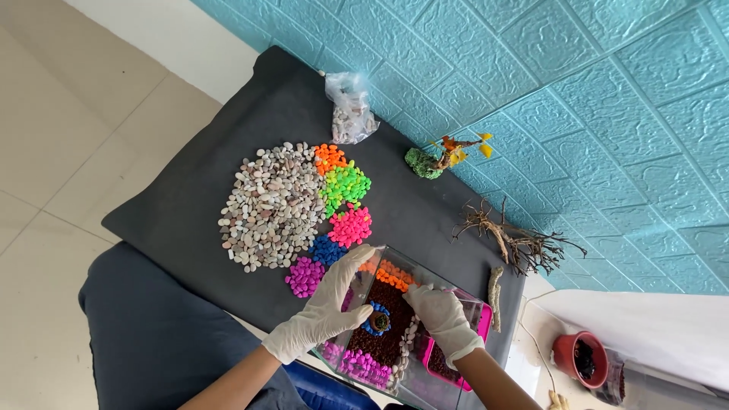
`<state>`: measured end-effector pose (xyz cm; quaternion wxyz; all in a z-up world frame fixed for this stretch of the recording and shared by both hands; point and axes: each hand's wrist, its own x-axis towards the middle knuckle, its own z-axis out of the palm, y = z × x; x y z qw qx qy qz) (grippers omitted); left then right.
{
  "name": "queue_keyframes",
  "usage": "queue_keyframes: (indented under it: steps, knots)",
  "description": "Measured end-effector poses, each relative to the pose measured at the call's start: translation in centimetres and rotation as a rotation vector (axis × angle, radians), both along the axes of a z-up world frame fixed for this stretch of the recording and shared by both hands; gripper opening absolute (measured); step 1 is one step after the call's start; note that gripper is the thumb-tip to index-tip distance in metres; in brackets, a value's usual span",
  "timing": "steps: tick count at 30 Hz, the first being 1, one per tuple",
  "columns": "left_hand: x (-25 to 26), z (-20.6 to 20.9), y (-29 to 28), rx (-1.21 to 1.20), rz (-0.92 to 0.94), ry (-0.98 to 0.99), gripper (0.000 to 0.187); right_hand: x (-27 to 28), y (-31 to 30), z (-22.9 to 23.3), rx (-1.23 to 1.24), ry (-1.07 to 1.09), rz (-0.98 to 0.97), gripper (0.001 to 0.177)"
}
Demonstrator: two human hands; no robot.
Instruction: Arranging colored pebbles, substrate, and decorative wood inside a small glass aquarium tank.
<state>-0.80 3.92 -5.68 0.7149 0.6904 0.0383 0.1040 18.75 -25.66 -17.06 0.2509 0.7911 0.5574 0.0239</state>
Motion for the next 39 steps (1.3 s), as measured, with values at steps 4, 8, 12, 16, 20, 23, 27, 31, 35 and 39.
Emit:
queue_keyframes:
  steps: [4,8,12,16,20,23,27,31,35,39]
  knots:
    - [-0.1,0.9,0.4,-0.011,0.008,-0.012,0.084,-0.7,0.2,2.2,-0.321,0.010,-0.068,0.028]
    - [0.0,0.5,0.2,0.005,0.027,-0.061,0.083,-1.2,0.6,4.9,-0.330,0.117,-0.225,0.010]
    - [0.0,0.2,0.1,0.001,0.005,-0.020,0.084,0.1,-2.4,1.0,-0.214,0.021,-0.156,0.019]
    - [-0.2,0.5,0.2,-0.004,0.014,-0.058,0.085,0.4,-2.7,-0.7,-0.224,0.038,-0.193,0.025]
    - [-0.1,0.5,0.3,-0.007,0.014,-0.035,0.085,0.7,-2.9,-1.3,-0.150,-0.042,-0.121,0.029]
    - [-0.1,0.1,0.1,0.011,0.016,-0.042,0.085,0.4,-2.4,-0.6,-0.145,-0.072,-0.110,0.018]
    - [0.0,-0.4,0.0,0.017,0.015,-0.044,0.085,0.1,-1.7,0.2,-0.205,0.035,-0.184,0.026]
    - [0.0,-0.3,0.0,0.015,0.022,-0.050,0.084,0.7,-3.0,-1.7,-0.156,0.055,-0.190,0.026]
    - [0.0,-0.3,0.0,0.012,0.021,-0.059,0.084,0.5,-2.4,-1.0,-0.171,0.076,-0.192,0.019]
    - [0.2,-0.6,-0.1,0.025,0.033,-0.071,0.085,0.3,-2.2,-0.4,-0.192,0.059,-0.169,0.026]
